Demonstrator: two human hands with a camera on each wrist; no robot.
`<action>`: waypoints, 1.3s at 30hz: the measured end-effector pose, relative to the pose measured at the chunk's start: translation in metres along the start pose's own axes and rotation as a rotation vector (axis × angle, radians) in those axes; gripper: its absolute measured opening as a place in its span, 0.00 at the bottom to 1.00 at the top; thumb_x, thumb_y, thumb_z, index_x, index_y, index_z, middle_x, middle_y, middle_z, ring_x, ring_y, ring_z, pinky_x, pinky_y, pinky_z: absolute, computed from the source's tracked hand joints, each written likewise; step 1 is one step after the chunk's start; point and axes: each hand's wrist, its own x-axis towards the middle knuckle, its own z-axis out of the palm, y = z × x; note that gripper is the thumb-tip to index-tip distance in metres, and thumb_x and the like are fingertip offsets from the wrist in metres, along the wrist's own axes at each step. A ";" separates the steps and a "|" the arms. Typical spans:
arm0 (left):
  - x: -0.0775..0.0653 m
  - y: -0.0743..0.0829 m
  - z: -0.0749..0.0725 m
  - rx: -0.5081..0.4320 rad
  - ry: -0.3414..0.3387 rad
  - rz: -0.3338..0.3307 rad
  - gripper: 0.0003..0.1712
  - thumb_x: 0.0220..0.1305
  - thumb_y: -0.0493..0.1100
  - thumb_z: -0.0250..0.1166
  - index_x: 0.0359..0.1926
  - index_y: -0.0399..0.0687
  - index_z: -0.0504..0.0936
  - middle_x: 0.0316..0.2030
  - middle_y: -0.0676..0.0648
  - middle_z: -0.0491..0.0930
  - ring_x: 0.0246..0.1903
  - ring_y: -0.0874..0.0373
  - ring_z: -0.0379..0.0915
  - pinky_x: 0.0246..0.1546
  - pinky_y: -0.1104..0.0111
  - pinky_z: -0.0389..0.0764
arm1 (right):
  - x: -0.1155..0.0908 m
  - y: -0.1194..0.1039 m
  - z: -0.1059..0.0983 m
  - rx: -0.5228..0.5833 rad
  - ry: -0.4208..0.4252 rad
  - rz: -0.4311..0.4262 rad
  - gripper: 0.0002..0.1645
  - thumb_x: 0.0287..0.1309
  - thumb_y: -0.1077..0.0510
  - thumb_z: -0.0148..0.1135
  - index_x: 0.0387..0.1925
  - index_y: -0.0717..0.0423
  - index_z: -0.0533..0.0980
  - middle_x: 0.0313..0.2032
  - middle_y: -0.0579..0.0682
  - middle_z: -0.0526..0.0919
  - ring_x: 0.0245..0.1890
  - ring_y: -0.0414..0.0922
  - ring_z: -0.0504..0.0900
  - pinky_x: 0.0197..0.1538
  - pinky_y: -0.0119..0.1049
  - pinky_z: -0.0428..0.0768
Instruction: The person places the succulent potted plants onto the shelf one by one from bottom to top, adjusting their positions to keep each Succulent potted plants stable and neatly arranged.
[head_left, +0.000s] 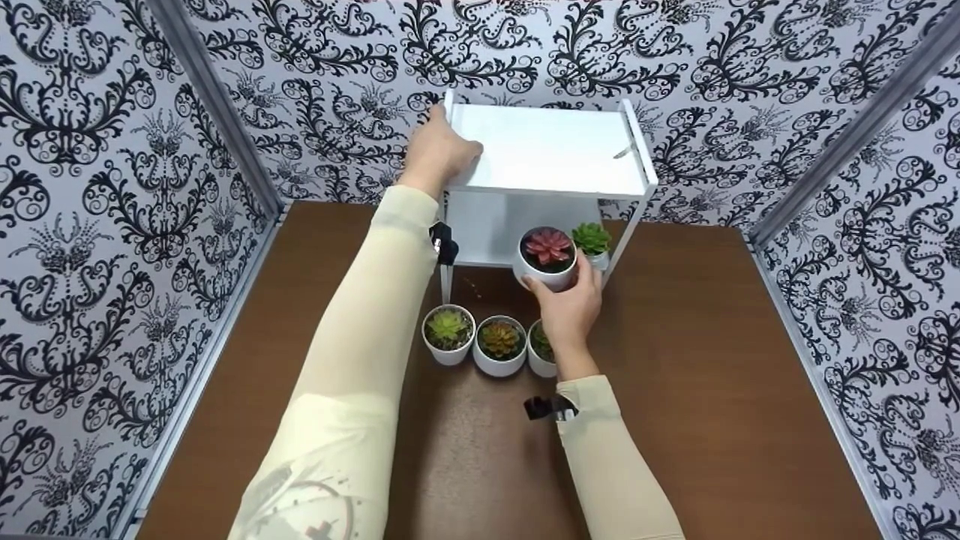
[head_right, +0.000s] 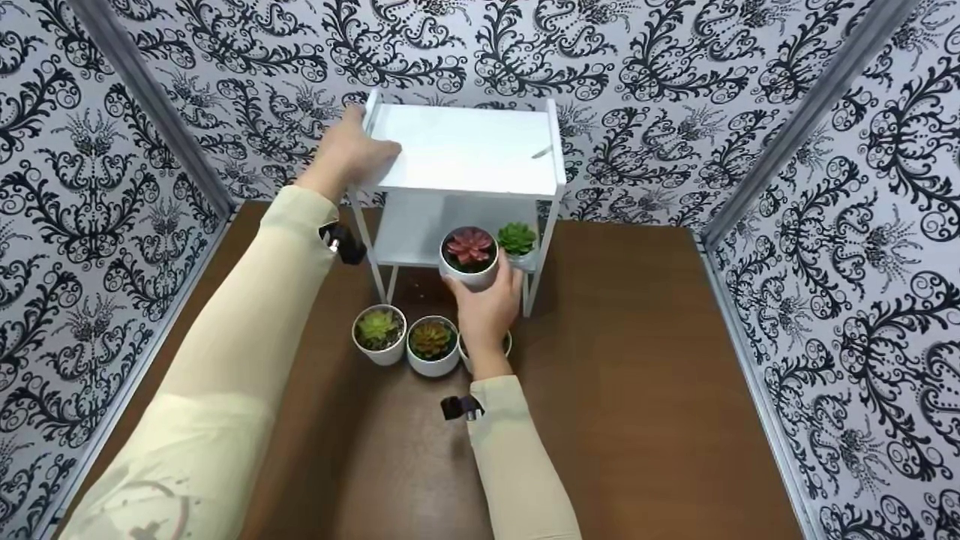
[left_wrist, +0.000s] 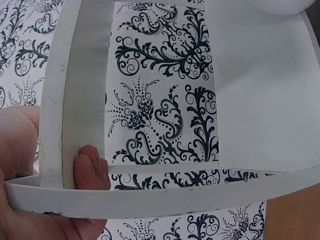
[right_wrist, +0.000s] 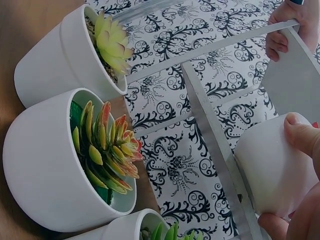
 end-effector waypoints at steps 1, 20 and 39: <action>0.000 0.000 0.000 0.000 -0.001 -0.001 0.60 0.70 0.52 0.69 0.87 0.58 0.37 0.81 0.41 0.63 0.76 0.47 0.66 0.78 0.58 0.71 | 0.000 0.000 0.000 0.000 0.000 0.000 0.55 0.39 0.51 0.91 0.71 0.53 0.76 0.62 0.59 0.79 0.65 0.56 0.78 0.72 0.49 0.76; 0.001 0.000 0.000 0.026 -0.007 0.025 0.60 0.69 0.52 0.68 0.87 0.56 0.36 0.79 0.40 0.66 0.74 0.47 0.69 0.75 0.59 0.74 | 0.000 0.000 0.000 -0.015 -0.001 -0.006 0.55 0.42 0.50 0.90 0.72 0.55 0.75 0.62 0.59 0.79 0.65 0.56 0.77 0.71 0.49 0.77; 0.000 -0.002 0.000 -0.001 -0.008 0.030 0.57 0.69 0.50 0.68 0.87 0.57 0.42 0.79 0.42 0.67 0.74 0.47 0.70 0.73 0.60 0.77 | 0.001 0.002 0.002 -0.005 0.008 -0.001 0.54 0.42 0.52 0.90 0.71 0.55 0.75 0.59 0.59 0.79 0.61 0.55 0.80 0.68 0.46 0.80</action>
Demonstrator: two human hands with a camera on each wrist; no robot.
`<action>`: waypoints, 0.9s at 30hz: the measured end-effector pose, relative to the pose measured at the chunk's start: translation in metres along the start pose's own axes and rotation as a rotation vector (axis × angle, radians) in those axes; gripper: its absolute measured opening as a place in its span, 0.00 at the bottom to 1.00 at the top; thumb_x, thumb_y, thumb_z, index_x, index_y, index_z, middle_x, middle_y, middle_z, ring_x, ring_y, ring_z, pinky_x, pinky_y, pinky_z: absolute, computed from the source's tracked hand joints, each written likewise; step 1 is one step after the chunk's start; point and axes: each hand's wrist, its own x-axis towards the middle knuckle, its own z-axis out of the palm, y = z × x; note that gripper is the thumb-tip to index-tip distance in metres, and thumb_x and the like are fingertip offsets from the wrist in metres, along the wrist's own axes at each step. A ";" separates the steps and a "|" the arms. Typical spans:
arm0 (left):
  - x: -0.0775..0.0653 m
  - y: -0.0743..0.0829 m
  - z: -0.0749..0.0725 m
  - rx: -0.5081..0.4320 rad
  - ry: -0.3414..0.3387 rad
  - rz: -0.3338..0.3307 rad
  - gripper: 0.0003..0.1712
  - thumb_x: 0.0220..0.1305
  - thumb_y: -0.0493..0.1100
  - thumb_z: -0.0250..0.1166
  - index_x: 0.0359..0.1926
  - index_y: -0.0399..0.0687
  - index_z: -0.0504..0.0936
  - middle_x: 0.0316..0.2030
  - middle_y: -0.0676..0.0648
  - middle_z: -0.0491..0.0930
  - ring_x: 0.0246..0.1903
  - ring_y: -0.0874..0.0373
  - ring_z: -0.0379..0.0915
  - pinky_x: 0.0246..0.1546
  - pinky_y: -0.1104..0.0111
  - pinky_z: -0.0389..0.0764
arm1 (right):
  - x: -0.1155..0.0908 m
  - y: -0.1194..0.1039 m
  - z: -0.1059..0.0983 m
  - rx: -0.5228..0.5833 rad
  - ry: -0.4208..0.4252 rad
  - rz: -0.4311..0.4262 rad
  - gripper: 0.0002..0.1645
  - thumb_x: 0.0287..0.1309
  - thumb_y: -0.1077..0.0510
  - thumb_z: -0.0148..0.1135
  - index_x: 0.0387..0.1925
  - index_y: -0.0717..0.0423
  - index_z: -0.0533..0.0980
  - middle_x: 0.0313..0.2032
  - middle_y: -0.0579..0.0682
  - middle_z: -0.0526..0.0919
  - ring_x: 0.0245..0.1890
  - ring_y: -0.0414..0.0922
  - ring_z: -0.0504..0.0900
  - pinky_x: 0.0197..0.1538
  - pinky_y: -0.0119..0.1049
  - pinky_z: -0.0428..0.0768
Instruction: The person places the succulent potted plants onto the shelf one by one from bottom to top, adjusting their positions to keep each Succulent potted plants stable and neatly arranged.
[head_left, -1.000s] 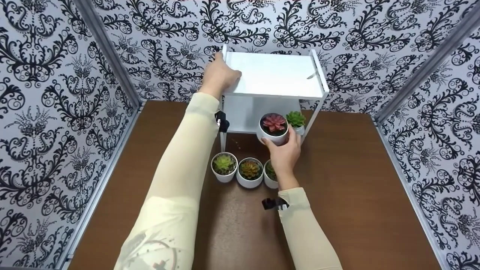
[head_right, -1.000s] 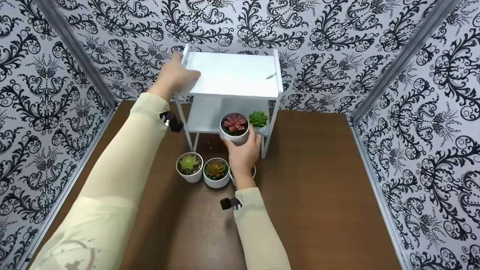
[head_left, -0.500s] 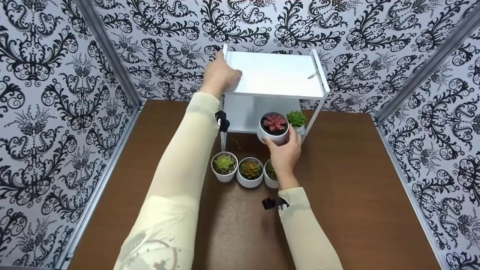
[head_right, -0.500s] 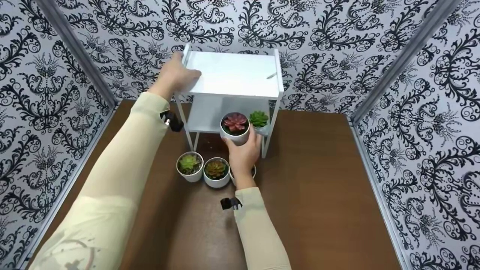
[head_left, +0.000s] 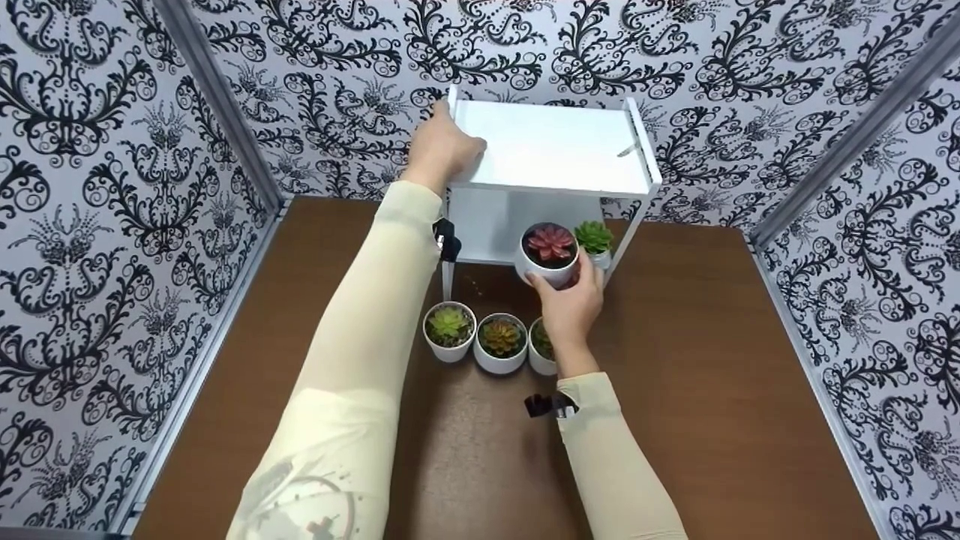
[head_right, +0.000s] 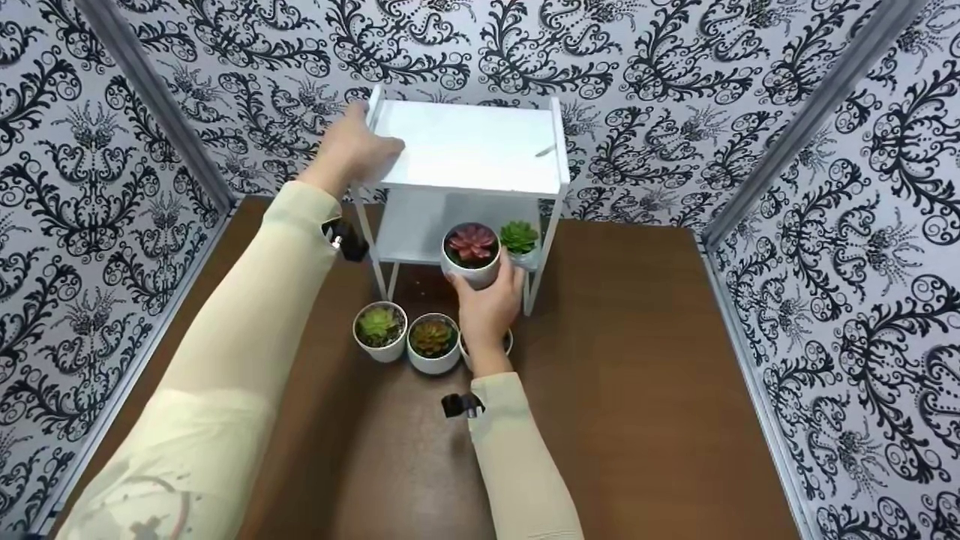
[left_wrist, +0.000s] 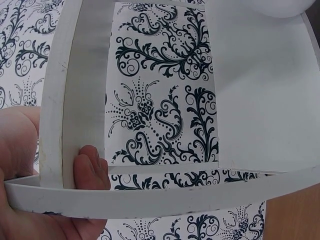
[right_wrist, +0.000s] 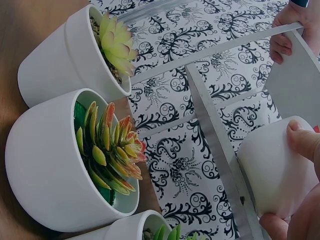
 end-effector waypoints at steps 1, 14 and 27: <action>0.000 0.000 0.000 0.001 0.001 0.001 0.57 0.69 0.50 0.68 0.87 0.58 0.42 0.79 0.42 0.67 0.74 0.47 0.69 0.73 0.59 0.76 | 0.000 0.000 0.000 0.001 0.000 0.000 0.54 0.42 0.52 0.90 0.72 0.56 0.75 0.59 0.59 0.79 0.61 0.55 0.80 0.67 0.46 0.80; 0.001 0.000 -0.001 -0.014 -0.001 -0.028 0.60 0.70 0.50 0.68 0.88 0.61 0.36 0.81 0.44 0.63 0.76 0.48 0.67 0.75 0.59 0.75 | -0.001 -0.002 0.001 0.018 0.019 -0.020 0.53 0.40 0.55 0.91 0.70 0.56 0.77 0.55 0.60 0.80 0.56 0.56 0.81 0.63 0.48 0.81; 0.002 0.000 0.001 -0.005 0.008 -0.012 0.60 0.70 0.51 0.69 0.88 0.60 0.38 0.81 0.43 0.64 0.77 0.47 0.66 0.77 0.58 0.72 | -0.001 -0.001 0.001 0.051 0.031 -0.024 0.51 0.42 0.56 0.90 0.69 0.57 0.77 0.54 0.61 0.79 0.54 0.54 0.81 0.59 0.45 0.83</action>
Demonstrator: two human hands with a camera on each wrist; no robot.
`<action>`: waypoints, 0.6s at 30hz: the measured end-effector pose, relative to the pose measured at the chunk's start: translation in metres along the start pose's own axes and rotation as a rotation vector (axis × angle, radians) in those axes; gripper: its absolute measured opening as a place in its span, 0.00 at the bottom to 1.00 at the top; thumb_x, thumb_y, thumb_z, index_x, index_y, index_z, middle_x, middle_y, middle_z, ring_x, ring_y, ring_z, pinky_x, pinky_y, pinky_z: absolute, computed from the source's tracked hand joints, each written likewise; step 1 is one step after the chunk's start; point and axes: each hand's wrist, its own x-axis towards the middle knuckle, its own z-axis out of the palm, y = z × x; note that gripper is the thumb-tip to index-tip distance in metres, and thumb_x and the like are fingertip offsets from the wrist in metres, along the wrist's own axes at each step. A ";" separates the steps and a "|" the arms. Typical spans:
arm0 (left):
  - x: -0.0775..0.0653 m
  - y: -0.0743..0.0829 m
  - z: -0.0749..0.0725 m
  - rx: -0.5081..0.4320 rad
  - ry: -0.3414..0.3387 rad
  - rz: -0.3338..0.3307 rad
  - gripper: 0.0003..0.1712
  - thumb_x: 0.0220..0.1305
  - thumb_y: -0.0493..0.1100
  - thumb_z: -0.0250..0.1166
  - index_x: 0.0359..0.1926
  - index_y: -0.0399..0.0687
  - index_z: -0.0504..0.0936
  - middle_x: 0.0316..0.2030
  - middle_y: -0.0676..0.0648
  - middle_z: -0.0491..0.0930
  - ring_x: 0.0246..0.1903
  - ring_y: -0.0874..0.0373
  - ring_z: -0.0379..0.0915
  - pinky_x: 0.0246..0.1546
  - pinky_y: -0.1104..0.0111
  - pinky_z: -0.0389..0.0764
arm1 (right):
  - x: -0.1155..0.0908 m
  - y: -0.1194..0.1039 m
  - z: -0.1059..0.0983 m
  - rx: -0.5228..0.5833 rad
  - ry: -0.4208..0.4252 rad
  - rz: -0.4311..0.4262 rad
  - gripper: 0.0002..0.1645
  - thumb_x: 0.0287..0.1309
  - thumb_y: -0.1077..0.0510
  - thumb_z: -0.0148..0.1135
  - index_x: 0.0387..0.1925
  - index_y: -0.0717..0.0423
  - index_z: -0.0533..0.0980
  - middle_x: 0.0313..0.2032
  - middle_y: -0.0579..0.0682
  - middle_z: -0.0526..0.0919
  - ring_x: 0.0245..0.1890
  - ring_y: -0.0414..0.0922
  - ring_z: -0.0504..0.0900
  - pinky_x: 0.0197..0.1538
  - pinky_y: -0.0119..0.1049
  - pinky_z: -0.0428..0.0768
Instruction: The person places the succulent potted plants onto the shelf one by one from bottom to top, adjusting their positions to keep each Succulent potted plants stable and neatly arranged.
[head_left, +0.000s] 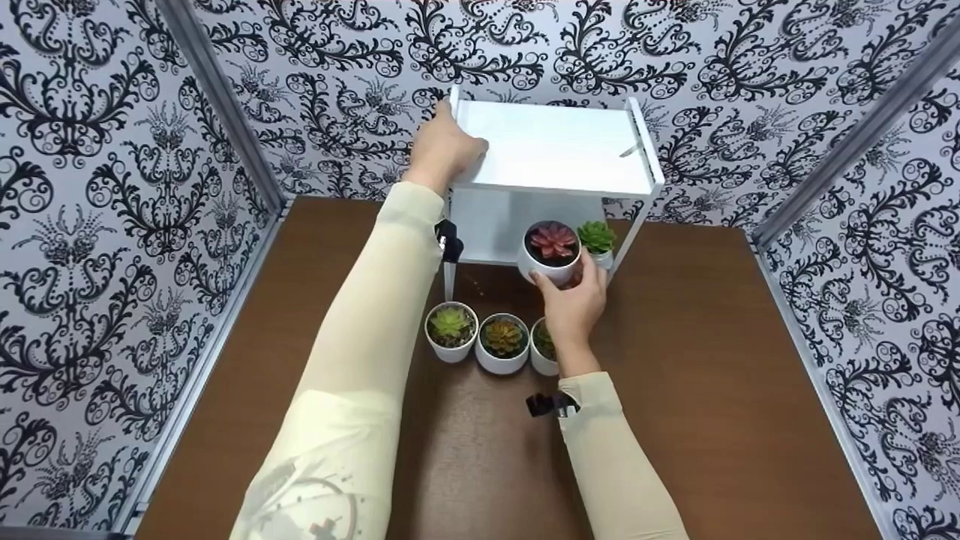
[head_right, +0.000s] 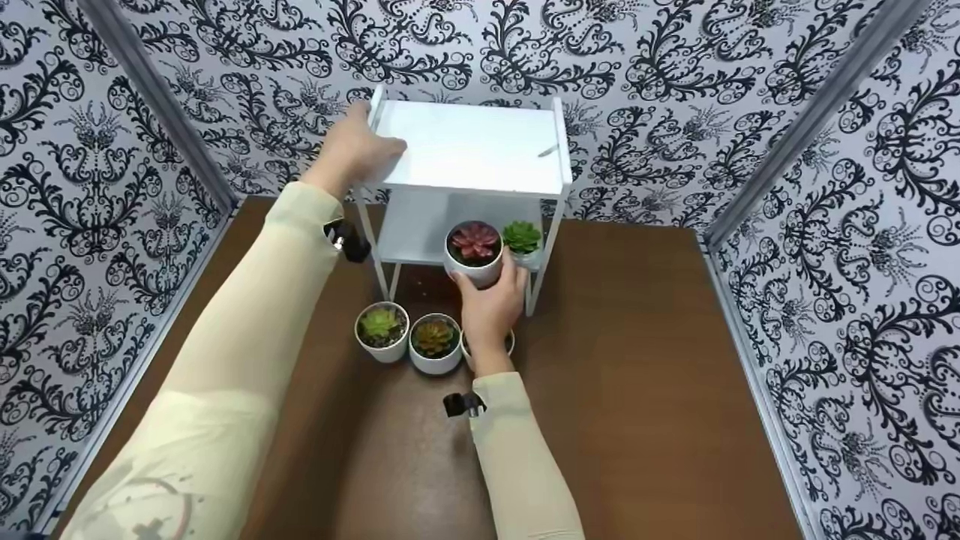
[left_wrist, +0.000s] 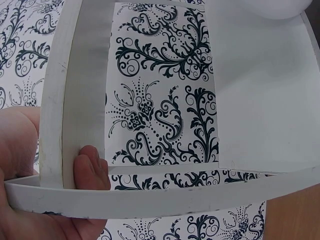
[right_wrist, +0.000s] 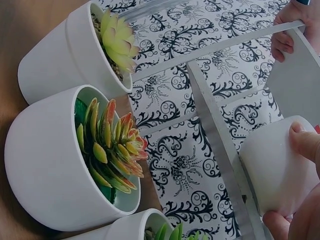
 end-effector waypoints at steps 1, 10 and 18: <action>0.000 0.000 0.000 0.000 0.000 0.000 0.60 0.70 0.51 0.69 0.88 0.60 0.38 0.81 0.43 0.63 0.77 0.47 0.66 0.77 0.58 0.72 | 0.000 0.000 0.000 0.001 0.001 0.001 0.51 0.42 0.56 0.90 0.69 0.58 0.77 0.54 0.61 0.79 0.54 0.54 0.81 0.58 0.44 0.83; 0.001 -0.001 0.000 -0.006 -0.002 0.003 0.59 0.69 0.51 0.69 0.87 0.60 0.39 0.81 0.43 0.64 0.77 0.47 0.66 0.77 0.58 0.72 | 0.001 0.001 0.001 0.014 -0.003 0.006 0.50 0.43 0.56 0.89 0.69 0.59 0.77 0.54 0.61 0.79 0.54 0.53 0.83 0.58 0.43 0.85; -0.001 -0.002 -0.001 -0.042 -0.010 0.017 0.57 0.68 0.48 0.69 0.87 0.58 0.42 0.80 0.43 0.65 0.75 0.47 0.68 0.74 0.58 0.76 | 0.000 0.000 0.001 0.010 0.008 0.009 0.49 0.44 0.58 0.89 0.69 0.59 0.77 0.54 0.62 0.80 0.54 0.54 0.84 0.58 0.45 0.88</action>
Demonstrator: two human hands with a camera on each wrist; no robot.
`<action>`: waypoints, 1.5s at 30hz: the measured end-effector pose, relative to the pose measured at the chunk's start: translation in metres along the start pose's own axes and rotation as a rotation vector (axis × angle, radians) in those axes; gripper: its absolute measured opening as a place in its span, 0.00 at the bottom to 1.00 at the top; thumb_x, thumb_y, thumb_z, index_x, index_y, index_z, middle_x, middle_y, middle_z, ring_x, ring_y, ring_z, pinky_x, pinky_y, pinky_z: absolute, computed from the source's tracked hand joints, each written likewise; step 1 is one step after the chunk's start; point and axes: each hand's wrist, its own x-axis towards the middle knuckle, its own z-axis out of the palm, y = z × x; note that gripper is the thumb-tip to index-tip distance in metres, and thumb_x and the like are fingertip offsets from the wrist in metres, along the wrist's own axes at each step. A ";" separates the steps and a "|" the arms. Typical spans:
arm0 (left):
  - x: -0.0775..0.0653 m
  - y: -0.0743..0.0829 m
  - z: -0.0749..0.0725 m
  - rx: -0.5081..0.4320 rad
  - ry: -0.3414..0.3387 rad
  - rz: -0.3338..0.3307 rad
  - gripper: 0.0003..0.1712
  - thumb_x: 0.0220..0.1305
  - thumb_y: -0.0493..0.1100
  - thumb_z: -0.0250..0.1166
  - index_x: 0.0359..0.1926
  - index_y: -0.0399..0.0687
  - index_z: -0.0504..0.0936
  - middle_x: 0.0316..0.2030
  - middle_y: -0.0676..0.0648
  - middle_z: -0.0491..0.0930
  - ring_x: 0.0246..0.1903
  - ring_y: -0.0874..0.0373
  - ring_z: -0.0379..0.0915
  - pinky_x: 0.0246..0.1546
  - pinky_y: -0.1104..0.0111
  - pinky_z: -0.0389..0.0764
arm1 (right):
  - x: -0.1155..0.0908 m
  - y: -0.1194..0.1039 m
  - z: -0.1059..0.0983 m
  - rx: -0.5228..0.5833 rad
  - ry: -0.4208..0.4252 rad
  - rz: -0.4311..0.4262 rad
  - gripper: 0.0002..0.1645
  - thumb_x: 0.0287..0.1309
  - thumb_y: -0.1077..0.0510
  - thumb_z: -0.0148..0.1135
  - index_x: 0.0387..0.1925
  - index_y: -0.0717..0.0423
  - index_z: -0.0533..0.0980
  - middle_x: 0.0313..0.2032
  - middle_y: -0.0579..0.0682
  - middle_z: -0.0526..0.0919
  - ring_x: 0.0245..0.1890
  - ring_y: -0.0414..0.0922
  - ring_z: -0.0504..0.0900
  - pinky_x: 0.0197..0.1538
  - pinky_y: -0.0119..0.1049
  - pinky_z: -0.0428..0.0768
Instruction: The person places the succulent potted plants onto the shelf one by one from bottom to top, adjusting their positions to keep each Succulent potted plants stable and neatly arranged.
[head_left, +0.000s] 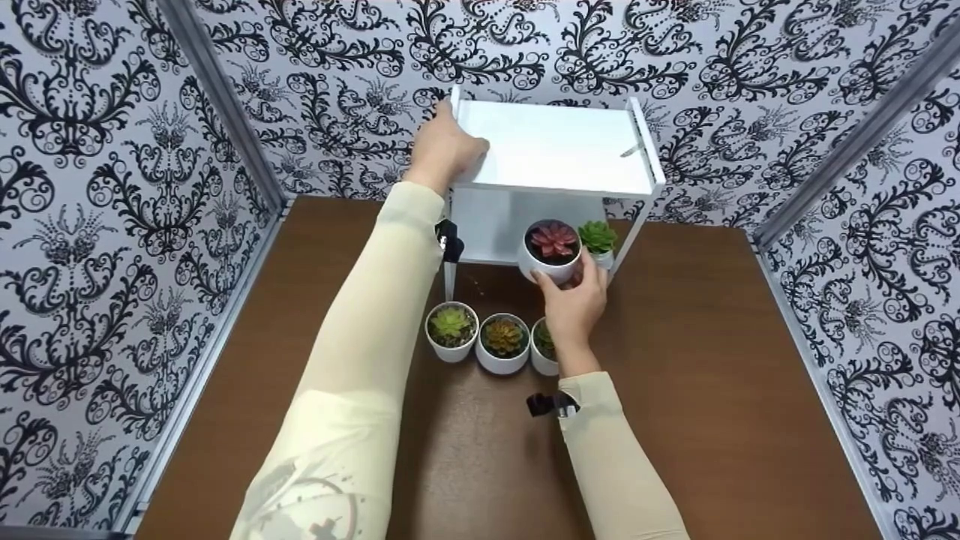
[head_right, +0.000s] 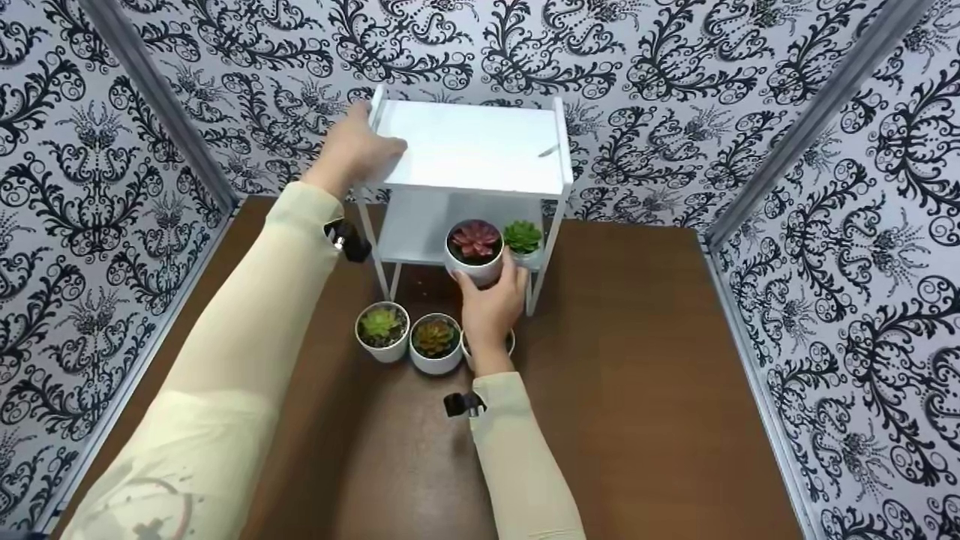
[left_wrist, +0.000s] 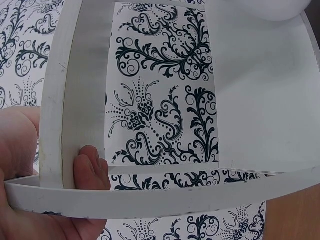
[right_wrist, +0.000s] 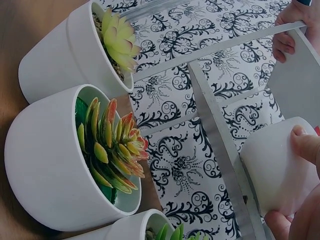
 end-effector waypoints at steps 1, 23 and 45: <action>0.000 0.000 0.000 -0.002 0.000 -0.002 0.57 0.68 0.48 0.69 0.87 0.58 0.42 0.80 0.43 0.65 0.75 0.47 0.68 0.74 0.58 0.76 | 0.000 0.000 0.000 0.003 0.000 0.003 0.49 0.44 0.58 0.89 0.69 0.60 0.77 0.54 0.62 0.80 0.54 0.54 0.84 0.58 0.45 0.88; 0.000 0.002 0.001 0.037 0.009 -0.008 0.58 0.69 0.52 0.69 0.87 0.58 0.41 0.80 0.43 0.65 0.76 0.48 0.67 0.76 0.59 0.73 | 0.000 0.001 0.003 0.076 0.007 0.029 0.46 0.44 0.62 0.88 0.67 0.59 0.78 0.55 0.60 0.78 0.53 0.51 0.85 0.57 0.42 0.89; -0.001 0.003 -0.001 0.010 -0.011 -0.027 0.60 0.69 0.51 0.69 0.87 0.63 0.38 0.81 0.44 0.63 0.76 0.48 0.66 0.77 0.57 0.72 | 0.002 0.002 0.004 0.054 0.026 0.011 0.44 0.47 0.60 0.87 0.67 0.61 0.79 0.51 0.61 0.79 0.51 0.53 0.83 0.55 0.42 0.89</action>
